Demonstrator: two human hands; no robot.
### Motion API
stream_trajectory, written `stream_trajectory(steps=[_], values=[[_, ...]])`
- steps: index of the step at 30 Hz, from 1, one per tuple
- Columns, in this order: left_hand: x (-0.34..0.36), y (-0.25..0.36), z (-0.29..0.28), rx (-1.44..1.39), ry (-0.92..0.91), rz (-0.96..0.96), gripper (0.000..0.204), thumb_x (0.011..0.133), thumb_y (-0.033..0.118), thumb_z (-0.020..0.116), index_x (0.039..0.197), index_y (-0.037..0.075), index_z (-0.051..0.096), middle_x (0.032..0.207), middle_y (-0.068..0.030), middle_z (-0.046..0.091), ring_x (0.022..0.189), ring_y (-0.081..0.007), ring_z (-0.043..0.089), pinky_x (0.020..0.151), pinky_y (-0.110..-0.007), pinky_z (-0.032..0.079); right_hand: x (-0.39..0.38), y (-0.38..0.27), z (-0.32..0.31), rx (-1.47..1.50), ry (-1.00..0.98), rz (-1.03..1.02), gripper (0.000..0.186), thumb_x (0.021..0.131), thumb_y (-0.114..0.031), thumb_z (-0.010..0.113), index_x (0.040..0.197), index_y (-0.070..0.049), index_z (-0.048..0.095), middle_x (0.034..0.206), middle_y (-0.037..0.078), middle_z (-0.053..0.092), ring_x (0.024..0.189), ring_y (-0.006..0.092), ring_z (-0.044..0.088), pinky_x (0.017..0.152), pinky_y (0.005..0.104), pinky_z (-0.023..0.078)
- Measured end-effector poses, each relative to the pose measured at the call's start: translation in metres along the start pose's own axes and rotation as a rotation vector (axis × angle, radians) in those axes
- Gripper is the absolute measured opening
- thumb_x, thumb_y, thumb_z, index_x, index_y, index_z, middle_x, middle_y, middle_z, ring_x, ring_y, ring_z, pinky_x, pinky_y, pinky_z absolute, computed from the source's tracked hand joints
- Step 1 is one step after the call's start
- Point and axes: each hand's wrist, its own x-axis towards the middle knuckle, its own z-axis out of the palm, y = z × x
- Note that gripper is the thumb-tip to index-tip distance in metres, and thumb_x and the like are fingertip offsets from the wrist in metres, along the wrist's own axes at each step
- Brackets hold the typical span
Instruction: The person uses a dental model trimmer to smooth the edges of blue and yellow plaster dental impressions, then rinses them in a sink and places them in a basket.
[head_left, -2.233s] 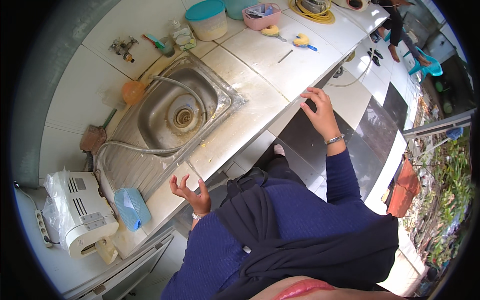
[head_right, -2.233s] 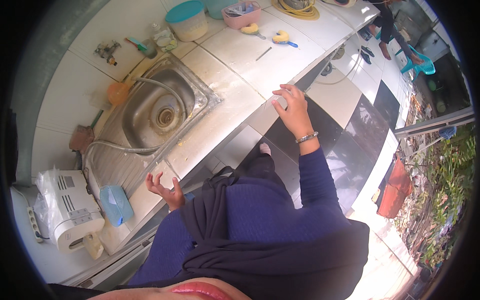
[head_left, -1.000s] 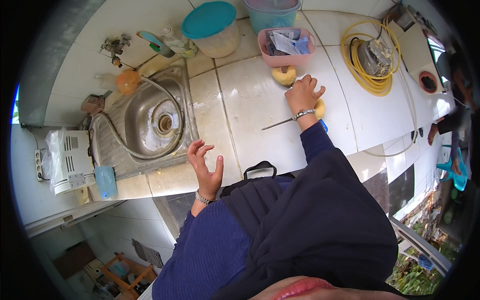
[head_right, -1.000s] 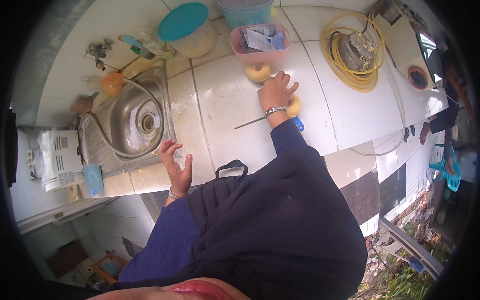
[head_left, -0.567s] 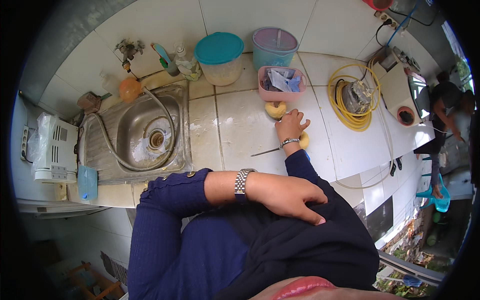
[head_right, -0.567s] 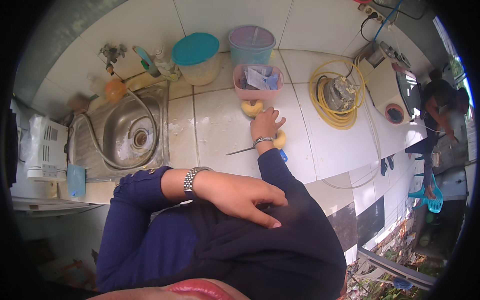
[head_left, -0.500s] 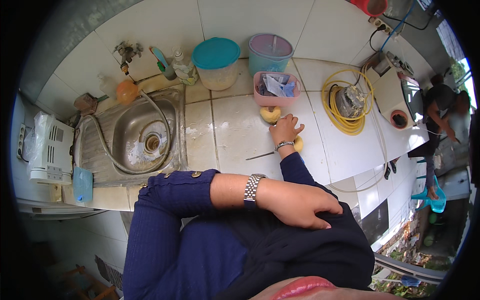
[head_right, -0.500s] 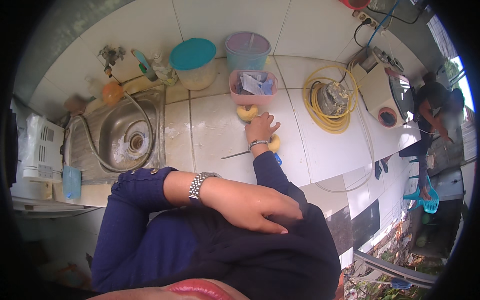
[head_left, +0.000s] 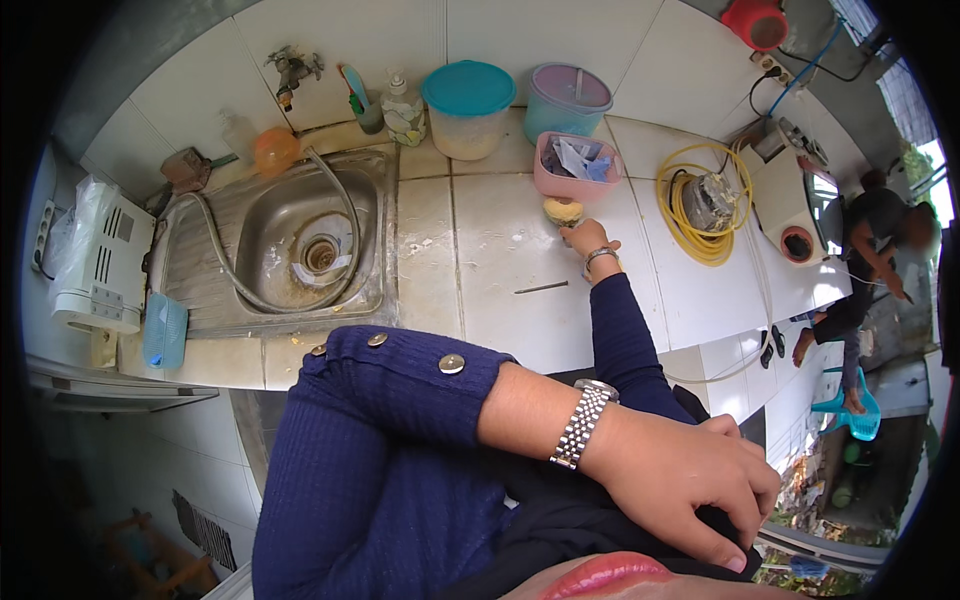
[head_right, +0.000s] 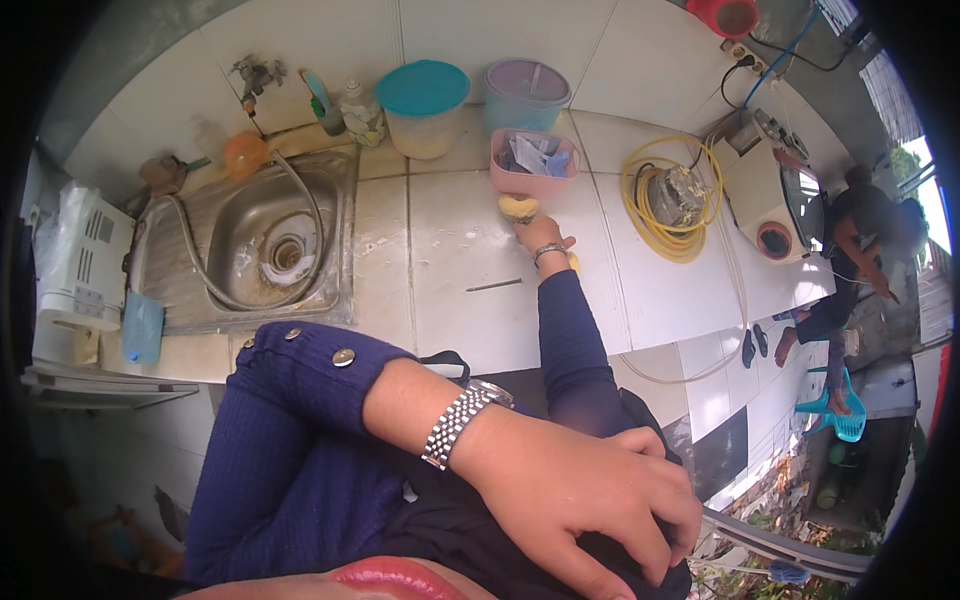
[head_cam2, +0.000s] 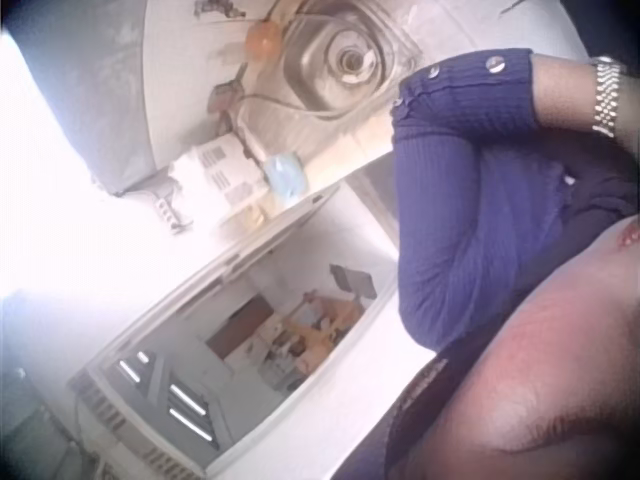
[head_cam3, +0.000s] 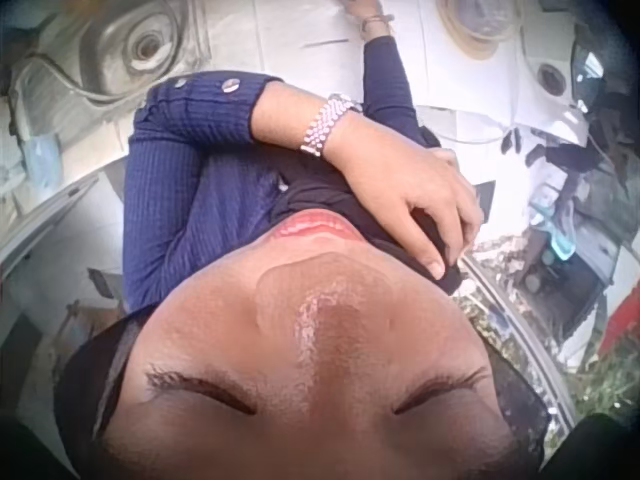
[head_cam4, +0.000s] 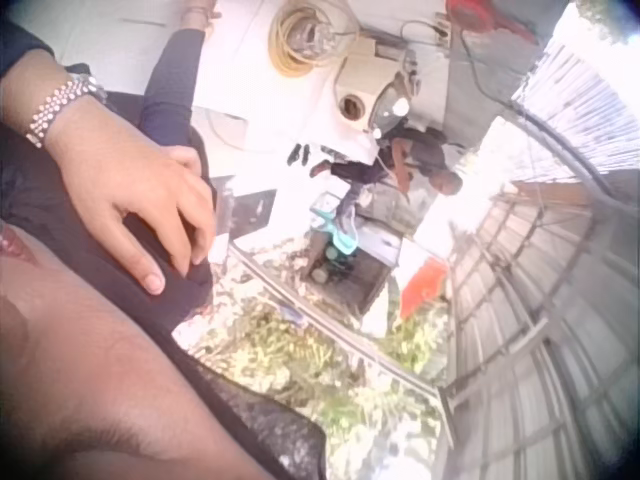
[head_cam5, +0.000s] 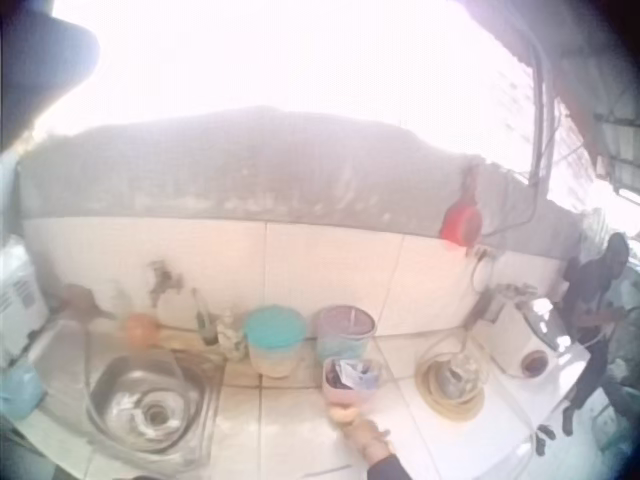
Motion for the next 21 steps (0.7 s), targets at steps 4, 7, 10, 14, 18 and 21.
stream_trajectory(steps=[4, 7, 10, 14, 18, 21], values=[[-0.033, 0.007, -0.016, -0.008, 0.203, -0.221, 0.034, 0.097, 0.035, 0.053, 0.112, 0.006, 0.061, 0.115, -0.0080, 0.056, 0.115, -0.0223, 0.050, 0.092, -0.036, 0.034, 0.013, 0.000, 0.009, 0.241, -0.053, -0.100, 0.039, 0.074, -0.034, 0.075, 0.085, 0.003, 0.070, 0.084, 0.018, 0.071, 0.074, 0.0233, 0.070, 0.072, 0.0336, 0.054], [-0.088, -0.004, -0.038, -0.054, 0.332, -0.375, 0.036, 0.098, 0.035, 0.053, 0.119, 0.007, 0.060, 0.118, -0.0062, 0.058, 0.115, -0.0194, 0.052, 0.091, -0.031, 0.038, 0.028, 0.016, 0.020, 0.655, -0.059, -0.099, 0.028, 0.078, -0.019, 0.076, 0.078, 0.007, 0.068, 0.076, 0.013, 0.070, 0.063, 0.0197, 0.068, 0.061, 0.0319, 0.055], [-0.170, -0.024, -0.046, -0.111, 0.722, -0.842, 0.038, 0.097, 0.034, 0.054, 0.126, 0.009, 0.057, 0.124, -0.0027, 0.058, 0.113, -0.0150, 0.053, 0.092, -0.028, 0.038, 0.018, 0.011, 0.019, 0.853, -0.090, -0.096, 0.019, 0.085, -0.015, 0.072, 0.082, 0.003, 0.068, 0.078, 0.005, 0.067, 0.066, 0.0137, 0.062, 0.065, 0.0274, 0.052], [-0.244, -0.071, -0.040, -0.298, 1.310, -1.086, 0.046, 0.098, 0.038, 0.052, 0.133, 0.009, 0.051, 0.128, -0.0036, 0.057, 0.116, -0.0151, 0.052, 0.095, -0.030, 0.039, -0.022, -0.005, 0.017, 1.061, -0.205, -0.096, 0.018, 0.087, -0.016, 0.071, 0.090, 0.001, 0.068, 0.084, 0.003, 0.067, 0.073, 0.0114, 0.060, 0.073, 0.0245, 0.049], [-0.261, -0.105, -0.058, -0.520, 1.710, -0.847, 0.052, 0.098, 0.042, 0.052, 0.135, 0.005, 0.046, 0.128, -0.0078, 0.056, 0.122, -0.0178, 0.050, 0.102, -0.035, 0.039, -0.057, -0.018, 0.024, 1.235, -0.290, -0.216, 0.018, 0.089, -0.014, 0.068, 0.096, 0.002, 0.067, 0.085, 0.003, 0.066, 0.077, 0.0101, 0.059, 0.075, 0.0243, 0.048], [-0.251, -0.100, -0.073, -0.498, 1.757, -0.666, 0.051, 0.097, 0.038, 0.055, 0.135, 0.004, 0.044, 0.127, -0.0087, 0.056, 0.123, -0.0185, 0.051, 0.104, -0.036, 0.039, -0.096, -0.039, 0.019, 1.282, -0.245, -0.322, 0.015, 0.091, -0.012, 0.066, 0.098, 0.001, 0.061, 0.084, 0.001, 0.063, 0.080, 0.0080, 0.058, 0.074, 0.0245, 0.047]])
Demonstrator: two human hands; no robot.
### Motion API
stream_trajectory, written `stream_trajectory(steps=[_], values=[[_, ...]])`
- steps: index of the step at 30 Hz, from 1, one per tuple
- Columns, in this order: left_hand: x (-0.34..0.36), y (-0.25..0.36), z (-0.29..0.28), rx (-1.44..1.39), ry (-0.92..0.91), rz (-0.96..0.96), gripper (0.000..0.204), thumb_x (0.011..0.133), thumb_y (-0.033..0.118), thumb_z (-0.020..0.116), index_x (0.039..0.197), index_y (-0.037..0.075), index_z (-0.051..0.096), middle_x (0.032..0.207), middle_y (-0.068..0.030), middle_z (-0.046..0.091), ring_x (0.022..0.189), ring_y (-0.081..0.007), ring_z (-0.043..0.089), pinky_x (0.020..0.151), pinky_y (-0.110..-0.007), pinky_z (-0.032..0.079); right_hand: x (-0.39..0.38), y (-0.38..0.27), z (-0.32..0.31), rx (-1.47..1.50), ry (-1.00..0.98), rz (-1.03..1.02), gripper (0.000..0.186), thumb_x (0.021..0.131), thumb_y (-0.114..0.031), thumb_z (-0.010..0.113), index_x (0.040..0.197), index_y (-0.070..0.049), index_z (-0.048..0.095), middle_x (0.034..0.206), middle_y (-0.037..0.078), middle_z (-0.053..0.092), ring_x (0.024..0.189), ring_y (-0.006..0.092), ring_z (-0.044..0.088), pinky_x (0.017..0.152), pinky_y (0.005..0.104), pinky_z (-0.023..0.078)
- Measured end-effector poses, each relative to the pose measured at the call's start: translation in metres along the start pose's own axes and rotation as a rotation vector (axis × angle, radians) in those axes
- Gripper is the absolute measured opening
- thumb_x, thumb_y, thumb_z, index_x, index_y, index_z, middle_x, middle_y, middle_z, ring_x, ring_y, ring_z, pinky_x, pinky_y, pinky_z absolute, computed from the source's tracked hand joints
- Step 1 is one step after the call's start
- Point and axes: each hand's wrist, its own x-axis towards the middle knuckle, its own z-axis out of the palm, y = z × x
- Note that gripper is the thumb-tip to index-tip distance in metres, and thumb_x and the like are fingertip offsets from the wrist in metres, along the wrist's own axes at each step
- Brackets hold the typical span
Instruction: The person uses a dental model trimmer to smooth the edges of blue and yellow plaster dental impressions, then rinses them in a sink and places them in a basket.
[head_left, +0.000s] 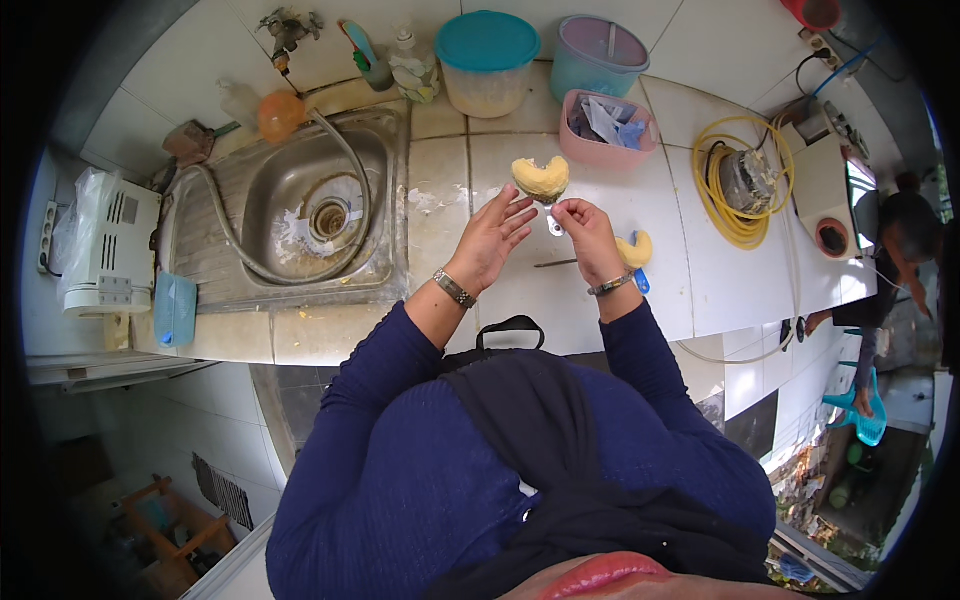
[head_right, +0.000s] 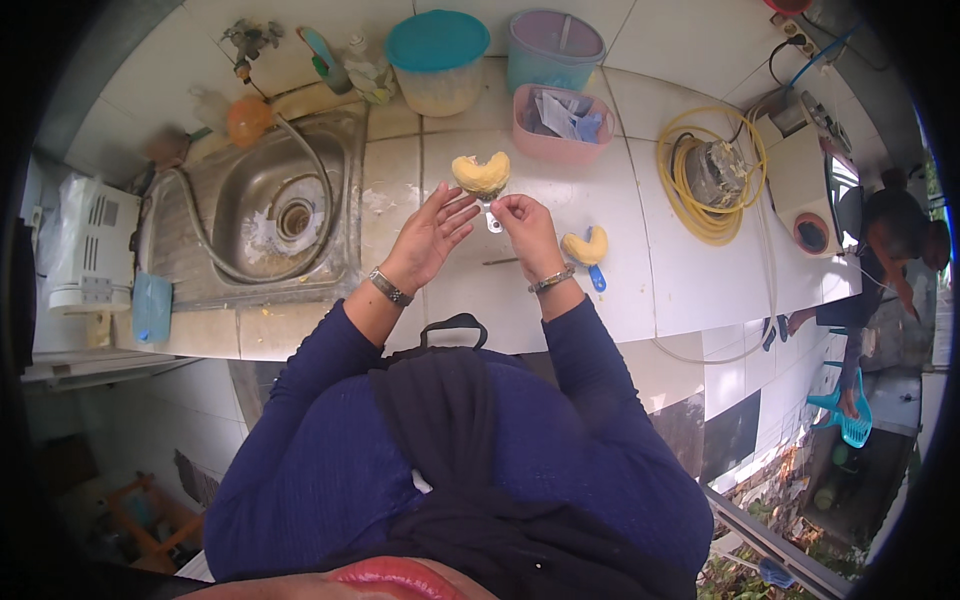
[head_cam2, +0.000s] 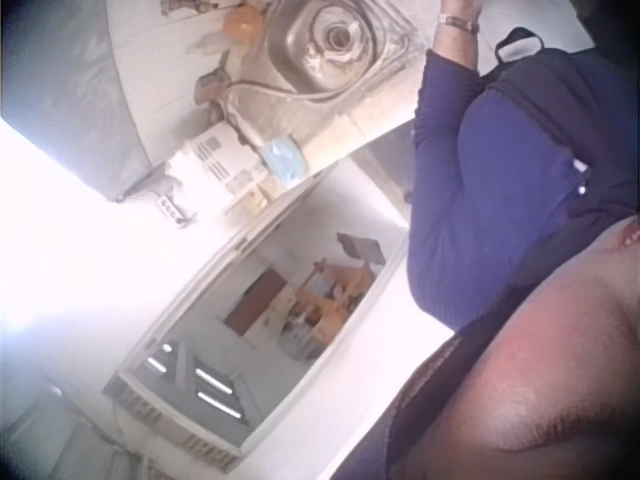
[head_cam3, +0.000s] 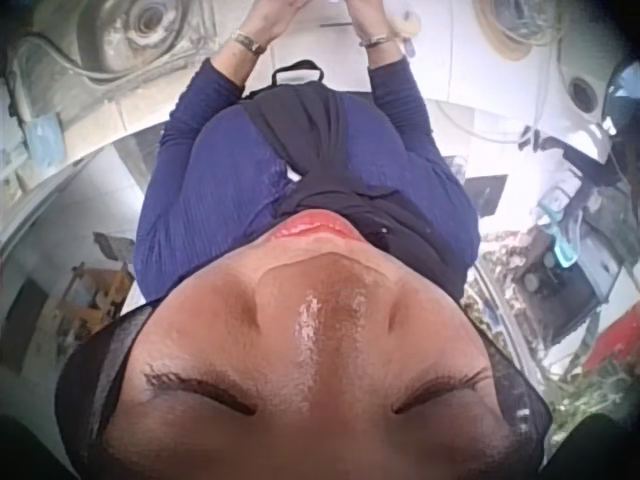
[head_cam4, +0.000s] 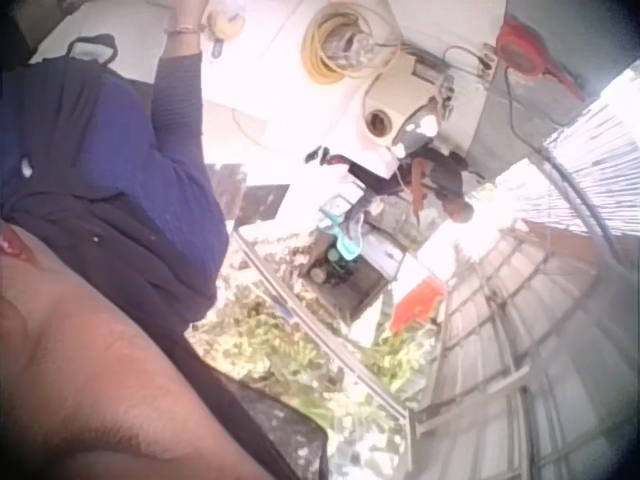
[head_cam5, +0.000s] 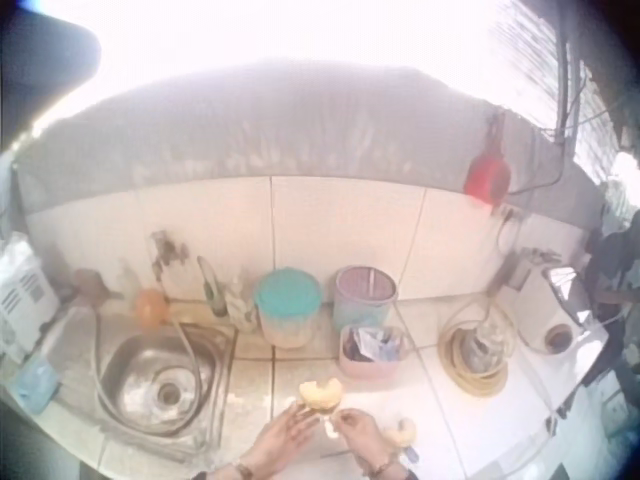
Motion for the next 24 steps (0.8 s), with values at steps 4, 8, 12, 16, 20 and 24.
stream_trajectory(steps=[4, 8, 12, 16, 20, 24], values=[[-0.014, 0.014, 0.019, 0.058, -0.027, 0.261, 0.048, 0.094, 0.029, 0.064, 0.130, 0.003, 0.047, 0.124, -0.0090, 0.059, 0.115, -0.0185, 0.057, 0.100, -0.034, 0.044, -0.030, -0.010, 0.028, -0.066, -0.036, -0.205, 0.013, 0.092, -0.009, 0.064, 0.096, -0.001, 0.056, 0.084, 0.002, 0.063, 0.080, 0.0082, 0.059, 0.073, 0.0254, 0.048], [-0.037, 0.022, 0.025, 0.099, -0.088, 0.355, 0.048, 0.089, 0.010, 0.069, 0.131, 0.000, 0.046, 0.122, -0.0084, 0.060, 0.114, -0.0163, 0.058, 0.098, -0.032, 0.047, -0.039, -0.012, 0.033, -0.195, -0.082, -0.356, 0.015, 0.089, -0.008, 0.066, 0.100, -0.001, 0.059, 0.088, 0.005, 0.066, 0.082, 0.0130, 0.063, 0.079, 0.0293, 0.049], [-0.045, 0.026, 0.020, 0.188, -0.115, 0.415, 0.050, 0.086, 0.003, 0.070, 0.131, -0.001, 0.047, 0.122, -0.0093, 0.060, 0.111, -0.0160, 0.059, 0.097, -0.031, 0.048, -0.036, -0.022, 0.030, -0.270, -0.172, -0.412, 0.025, 0.085, -0.005, 0.067, 0.109, -0.001, 0.061, 0.098, 0.008, 0.068, 0.090, 0.0162, 0.064, 0.083, 0.0305, 0.049], [-0.048, 0.027, 0.018, 0.193, -0.090, 0.409, 0.051, 0.085, 0.004, 0.071, 0.130, -0.001, 0.047, 0.120, -0.0090, 0.061, 0.110, -0.0159, 0.059, 0.096, -0.031, 0.048, -0.024, -0.038, 0.014, -0.306, -0.239, -0.426, 0.020, 0.087, -0.003, 0.063, 0.106, 0.000, 0.060, 0.099, 0.007, 0.064, 0.090, 0.0156, 0.061, 0.084, 0.0301, 0.048], [-0.053, 0.030, 0.016, 0.226, -0.112, 0.364, 0.052, 0.083, 0.003, 0.073, 0.129, -0.002, 0.048, 0.119, -0.0090, 0.061, 0.110, -0.0161, 0.059, 0.097, -0.032, 0.048, -0.008, -0.061, -0.002, -0.145, -0.150, -0.406, 0.015, 0.091, -0.007, 0.058, 0.104, 0.000, 0.059, 0.101, 0.006, 0.062, 0.094, 0.0138, 0.058, 0.087, 0.0290, 0.045], [-0.058, 0.031, 0.021, 0.348, -0.119, 0.408, 0.055, 0.080, 0.003, 0.076, 0.128, -0.002, 0.049, 0.119, -0.0092, 0.061, 0.110, -0.0164, 0.060, 0.098, -0.032, 0.048, -0.003, -0.104, -0.001, -0.433, -0.179, -0.653, 0.016, 0.089, -0.013, 0.062, 0.101, -0.003, 0.063, 0.100, 0.007, 0.063, 0.095, 0.0181, 0.058, 0.086, 0.0302, 0.043]])
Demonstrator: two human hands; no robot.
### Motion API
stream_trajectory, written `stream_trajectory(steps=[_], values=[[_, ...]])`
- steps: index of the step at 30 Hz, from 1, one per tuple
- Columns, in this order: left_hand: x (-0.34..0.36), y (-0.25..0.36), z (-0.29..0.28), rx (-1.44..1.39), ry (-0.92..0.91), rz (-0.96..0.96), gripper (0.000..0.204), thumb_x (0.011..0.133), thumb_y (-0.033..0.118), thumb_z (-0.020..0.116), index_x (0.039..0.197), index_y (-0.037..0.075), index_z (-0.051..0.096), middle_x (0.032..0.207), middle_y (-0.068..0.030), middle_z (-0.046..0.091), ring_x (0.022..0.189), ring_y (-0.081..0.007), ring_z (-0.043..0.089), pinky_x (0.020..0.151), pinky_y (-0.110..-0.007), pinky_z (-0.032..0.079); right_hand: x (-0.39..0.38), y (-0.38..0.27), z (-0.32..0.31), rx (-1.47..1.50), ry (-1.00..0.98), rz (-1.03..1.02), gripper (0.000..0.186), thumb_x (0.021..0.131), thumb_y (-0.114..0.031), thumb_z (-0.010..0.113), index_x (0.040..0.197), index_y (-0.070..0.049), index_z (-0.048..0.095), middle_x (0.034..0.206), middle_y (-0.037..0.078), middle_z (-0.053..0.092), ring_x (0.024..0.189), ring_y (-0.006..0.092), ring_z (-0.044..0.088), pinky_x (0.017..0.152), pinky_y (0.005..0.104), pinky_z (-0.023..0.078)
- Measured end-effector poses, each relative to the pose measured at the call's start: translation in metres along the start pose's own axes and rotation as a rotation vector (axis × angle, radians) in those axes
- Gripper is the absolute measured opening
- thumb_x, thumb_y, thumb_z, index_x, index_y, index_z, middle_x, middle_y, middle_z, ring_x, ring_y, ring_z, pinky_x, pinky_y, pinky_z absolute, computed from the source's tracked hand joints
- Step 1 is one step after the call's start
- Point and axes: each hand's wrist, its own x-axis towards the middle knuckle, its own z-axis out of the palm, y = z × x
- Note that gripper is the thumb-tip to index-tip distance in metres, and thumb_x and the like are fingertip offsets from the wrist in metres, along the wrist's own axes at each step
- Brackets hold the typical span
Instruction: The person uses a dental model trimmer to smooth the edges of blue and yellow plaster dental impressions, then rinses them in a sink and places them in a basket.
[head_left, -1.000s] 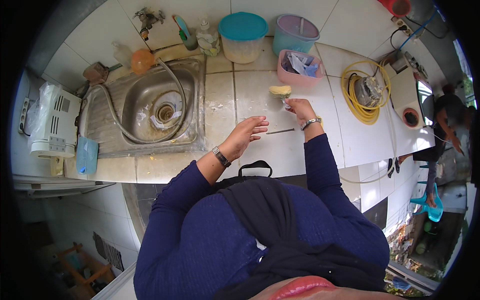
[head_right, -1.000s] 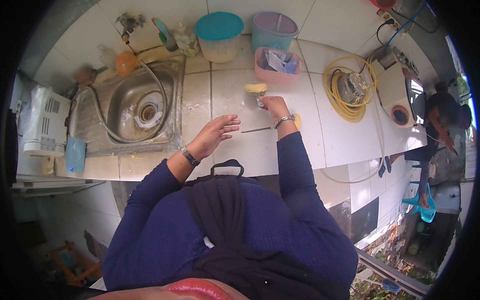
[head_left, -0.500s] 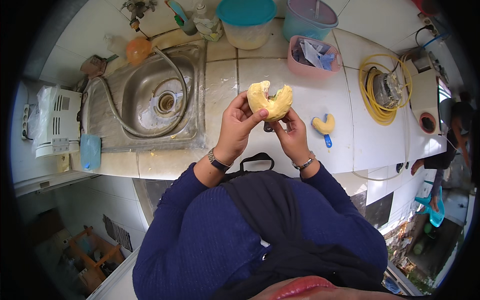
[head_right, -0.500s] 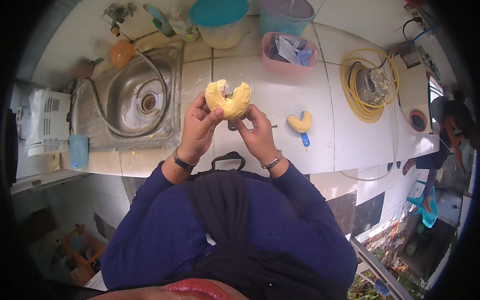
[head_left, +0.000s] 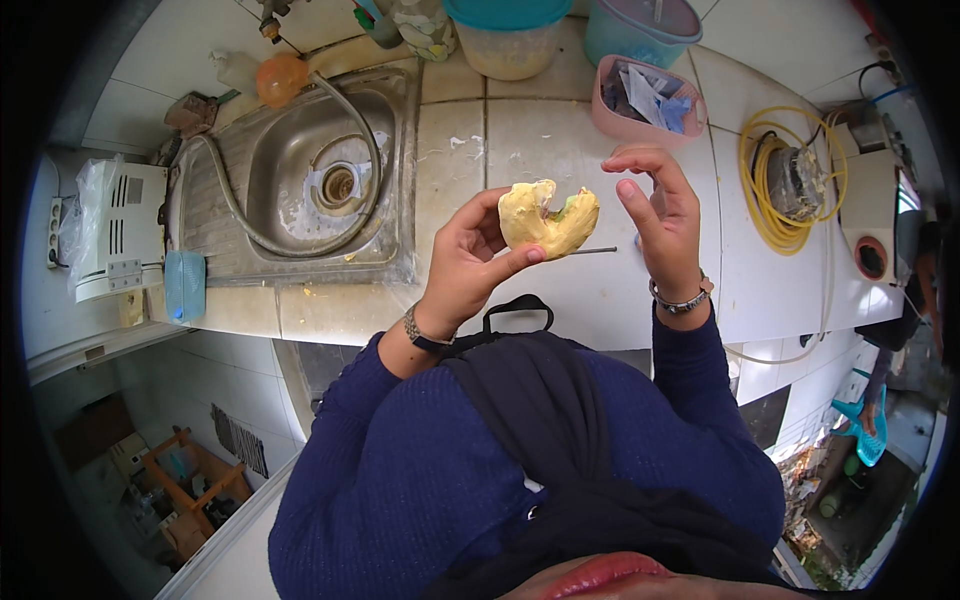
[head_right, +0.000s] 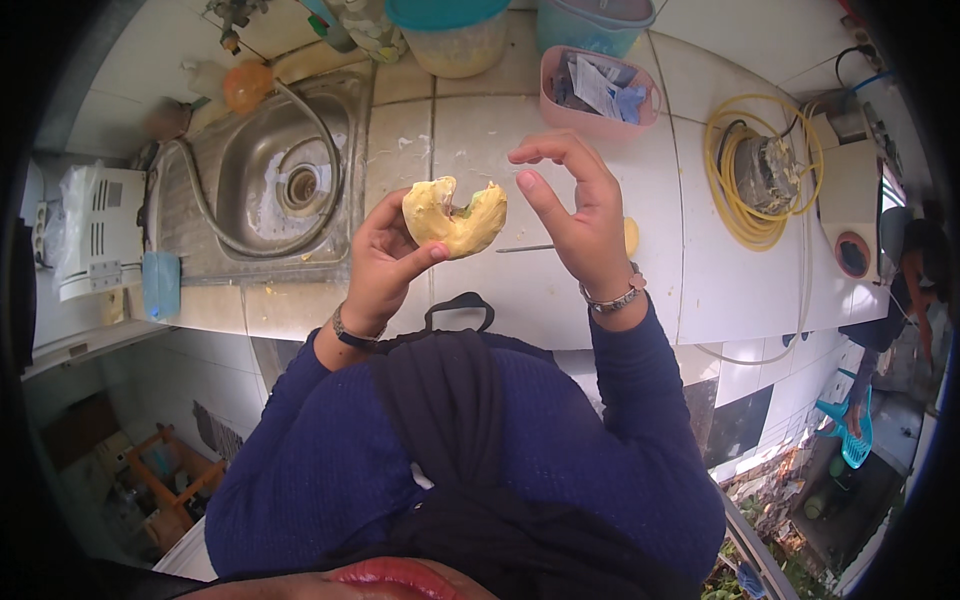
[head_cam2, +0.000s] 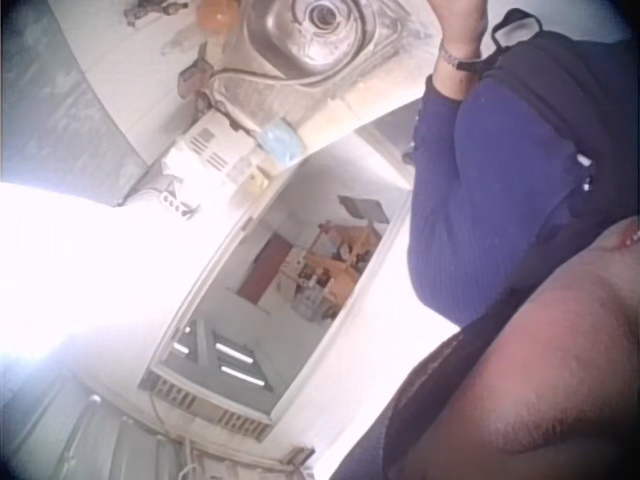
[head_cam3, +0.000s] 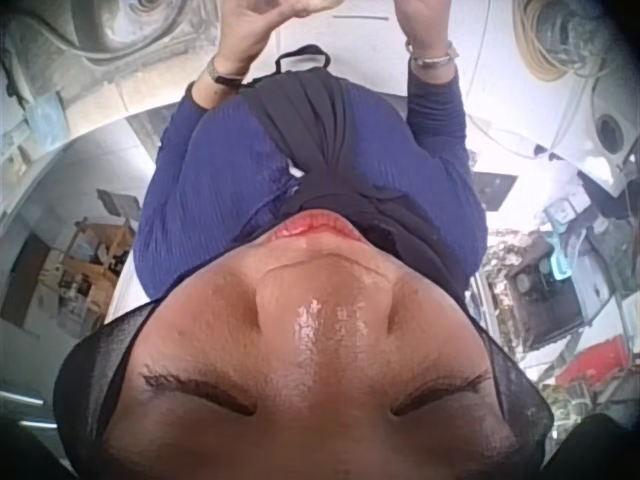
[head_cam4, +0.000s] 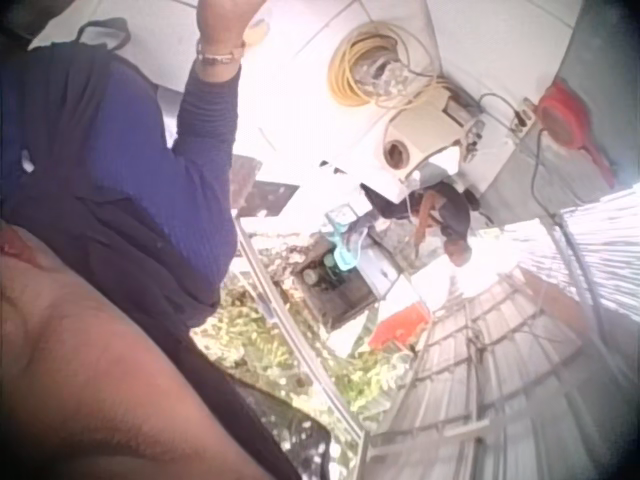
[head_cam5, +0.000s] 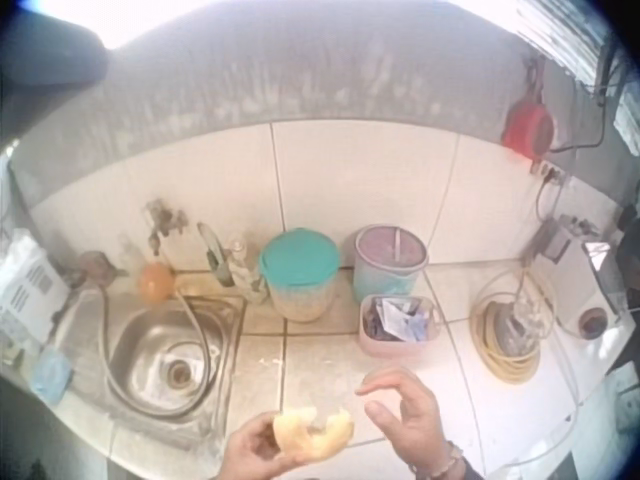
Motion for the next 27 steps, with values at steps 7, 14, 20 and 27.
stream_trajectory(steps=[7, 14, 20, 27], values=[[-0.006, 0.000, -0.001, 0.242, -0.042, 0.129, 0.058, 0.076, 0.001, 0.079, 0.127, -0.002, 0.051, 0.117, -0.0106, 0.062, 0.109, -0.0189, 0.061, 0.095, -0.033, 0.049, 0.018, -0.041, 0.008, -0.345, -0.280, -0.001, 0.010, 0.083, -0.023, 0.070, 0.089, -0.016, 0.069, 0.094, -0.004, 0.064, 0.097, 0.0132, 0.057, 0.094, 0.0346, 0.022], [-0.010, 0.000, -0.002, 0.430, -0.040, 0.205, 0.060, 0.075, 0.001, 0.081, 0.127, -0.002, 0.050, 0.118, -0.0111, 0.062, 0.111, -0.0189, 0.060, 0.095, -0.033, 0.049, 0.017, -0.030, 0.013, -0.111, -0.306, 0.120, 0.011, 0.082, -0.023, 0.070, 0.082, -0.013, 0.067, 0.085, -0.005, 0.064, 0.089, 0.0116, 0.058, 0.088, 0.0351, 0.027], [-0.012, 0.000, -0.001, 0.331, -0.022, 0.153, 0.060, 0.076, 0.001, 0.080, 0.128, -0.002, 0.049, 0.116, -0.0112, 0.063, 0.109, -0.0189, 0.061, 0.095, -0.033, 0.050, 0.016, -0.027, 0.016, -0.032, -0.313, 0.175, 0.014, 0.084, -0.024, 0.069, 0.081, -0.011, 0.067, 0.086, -0.004, 0.065, 0.089, 0.0124, 0.060, 0.089, 0.0349, 0.029], [-0.013, -0.002, 0.000, 0.270, -0.017, 0.125, 0.059, 0.077, 0.000, 0.078, 0.129, -0.002, 0.049, 0.117, -0.0115, 0.063, 0.109, -0.0189, 0.061, 0.094, -0.034, 0.051, 0.015, -0.024, 0.015, 0.016, -0.296, 0.187, 0.016, 0.086, -0.026, 0.067, 0.083, -0.010, 0.067, 0.088, -0.003, 0.066, 0.091, 0.0138, 0.061, 0.090, 0.0360, 0.029]])
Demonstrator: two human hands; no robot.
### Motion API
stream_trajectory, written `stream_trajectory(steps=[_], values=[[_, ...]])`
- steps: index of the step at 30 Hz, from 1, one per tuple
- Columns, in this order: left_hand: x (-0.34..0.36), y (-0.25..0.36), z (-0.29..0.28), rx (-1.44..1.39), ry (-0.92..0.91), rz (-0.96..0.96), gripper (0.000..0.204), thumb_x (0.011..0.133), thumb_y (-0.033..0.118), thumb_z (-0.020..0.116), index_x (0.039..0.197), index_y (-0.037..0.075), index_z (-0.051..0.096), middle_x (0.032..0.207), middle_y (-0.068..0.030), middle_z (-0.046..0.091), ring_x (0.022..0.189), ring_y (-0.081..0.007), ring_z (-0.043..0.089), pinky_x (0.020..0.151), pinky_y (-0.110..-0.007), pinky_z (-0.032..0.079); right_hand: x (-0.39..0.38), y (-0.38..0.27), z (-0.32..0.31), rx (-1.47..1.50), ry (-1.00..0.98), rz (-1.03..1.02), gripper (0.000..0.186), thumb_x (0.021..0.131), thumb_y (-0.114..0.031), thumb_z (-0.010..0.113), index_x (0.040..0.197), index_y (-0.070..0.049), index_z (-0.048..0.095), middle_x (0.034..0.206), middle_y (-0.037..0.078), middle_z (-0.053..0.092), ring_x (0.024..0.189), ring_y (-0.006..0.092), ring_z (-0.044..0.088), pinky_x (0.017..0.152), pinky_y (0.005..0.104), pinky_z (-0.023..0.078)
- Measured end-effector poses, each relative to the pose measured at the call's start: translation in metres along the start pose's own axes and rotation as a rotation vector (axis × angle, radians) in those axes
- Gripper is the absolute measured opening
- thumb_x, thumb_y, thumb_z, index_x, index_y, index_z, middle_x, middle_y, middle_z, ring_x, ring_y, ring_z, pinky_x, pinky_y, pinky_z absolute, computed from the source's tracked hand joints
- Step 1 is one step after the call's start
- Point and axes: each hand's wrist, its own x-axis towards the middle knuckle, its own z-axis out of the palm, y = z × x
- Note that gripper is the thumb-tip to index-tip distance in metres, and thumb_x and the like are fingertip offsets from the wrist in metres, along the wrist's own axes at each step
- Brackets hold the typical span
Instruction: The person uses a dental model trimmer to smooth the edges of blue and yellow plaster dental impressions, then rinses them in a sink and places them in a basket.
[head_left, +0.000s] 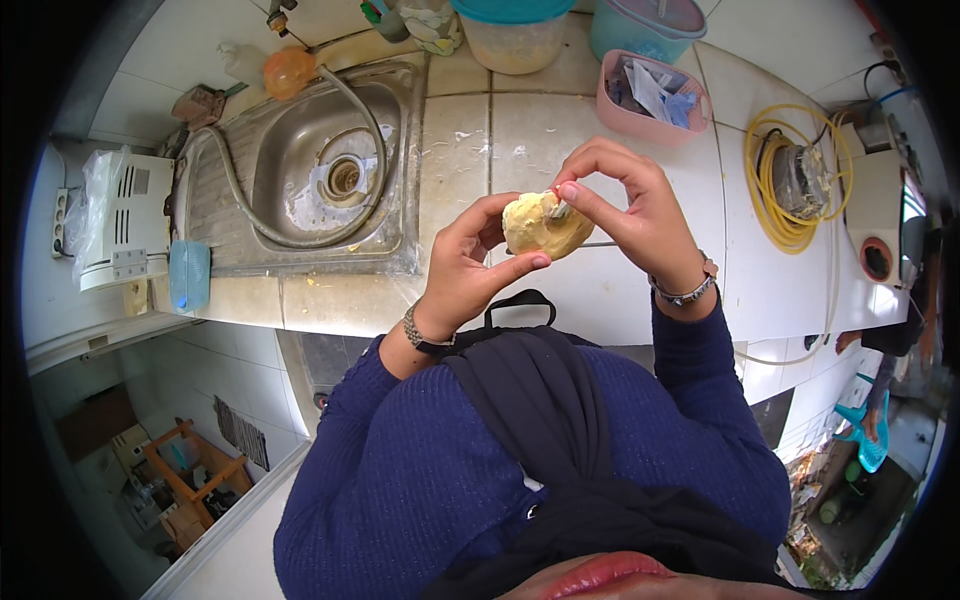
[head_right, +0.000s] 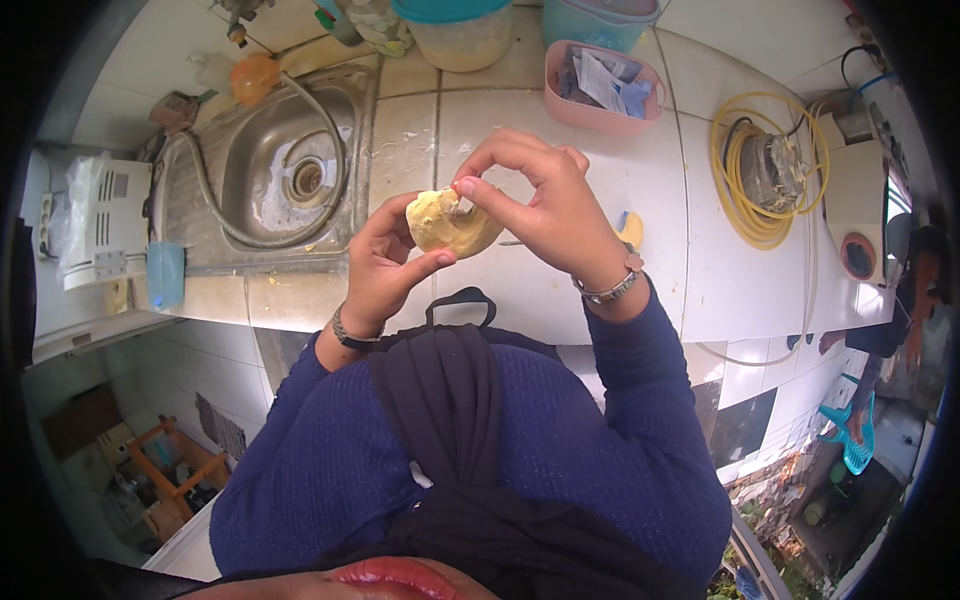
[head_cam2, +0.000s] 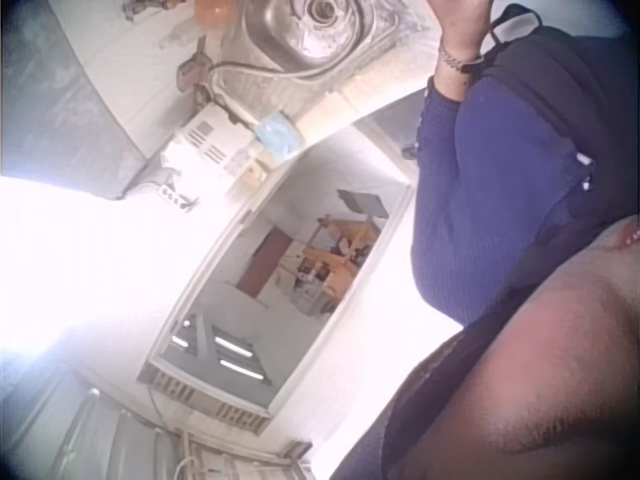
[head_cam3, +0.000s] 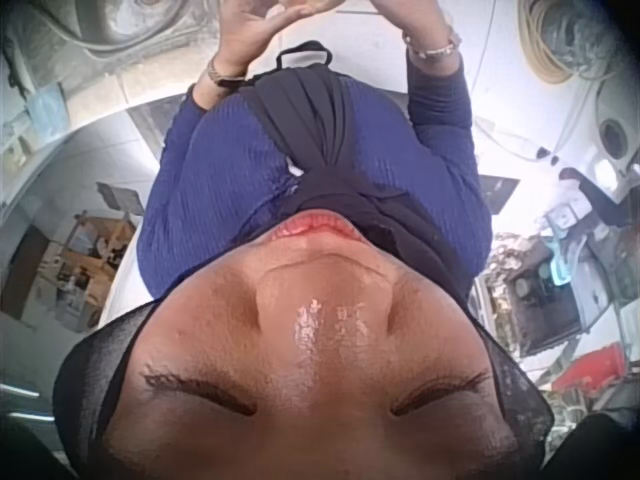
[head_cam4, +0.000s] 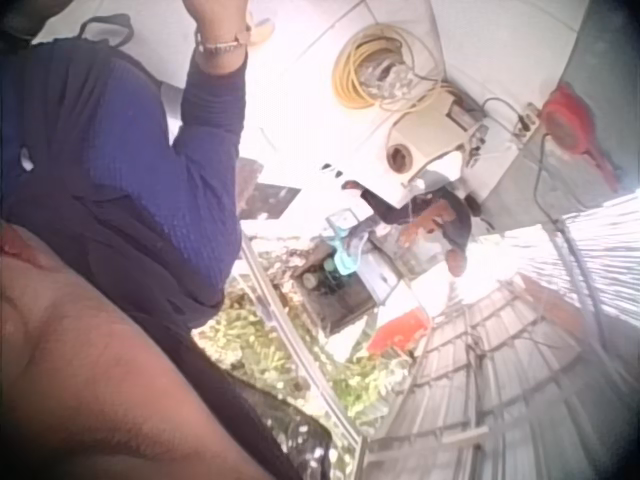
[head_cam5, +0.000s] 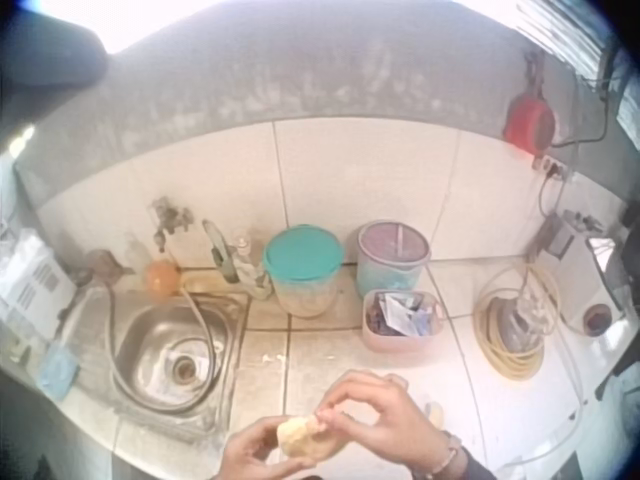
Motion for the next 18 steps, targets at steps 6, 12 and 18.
stream_trajectory(steps=[6, 12, 18], values=[[0.004, 0.001, 0.002, -0.111, 0.034, -0.067, 0.055, 0.079, 0.005, 0.079, 0.126, -0.002, 0.051, 0.118, -0.0102, 0.062, 0.110, -0.0178, 0.061, 0.098, -0.033, 0.049, 0.005, 0.004, -0.001, -0.461, 0.180, -0.071, 0.012, 0.087, -0.019, 0.067, 0.087, -0.007, 0.067, 0.088, 0.001, 0.066, 0.088, 0.0147, 0.061, 0.086, 0.0324, 0.037], [0.008, -0.003, 0.000, -0.120, 0.059, -0.139, 0.052, 0.081, 0.005, 0.077, 0.125, -0.002, 0.051, 0.117, -0.0103, 0.062, 0.109, -0.0173, 0.061, 0.098, -0.032, 0.049, 0.014, 0.013, 0.002, -0.324, 0.157, -0.082, 0.016, 0.085, -0.021, 0.070, 0.087, -0.006, 0.068, 0.086, 0.000, 0.067, 0.085, 0.0140, 0.063, 0.081, 0.0289, 0.043], [0.010, -0.009, -0.004, -0.155, 0.062, -0.166, 0.050, 0.082, 0.004, 0.076, 0.125, -0.003, 0.051, 0.116, -0.0107, 0.062, 0.109, -0.0172, 0.061, 0.097, -0.032, 0.049, 0.019, 0.015, 0.003, -0.220, -0.085, 0.050, 0.020, 0.083, -0.025, 0.072, 0.085, -0.006, 0.067, 0.086, 0.001, 0.067, 0.084, 0.0138, 0.063, 0.085, 0.0291, 0.041]])
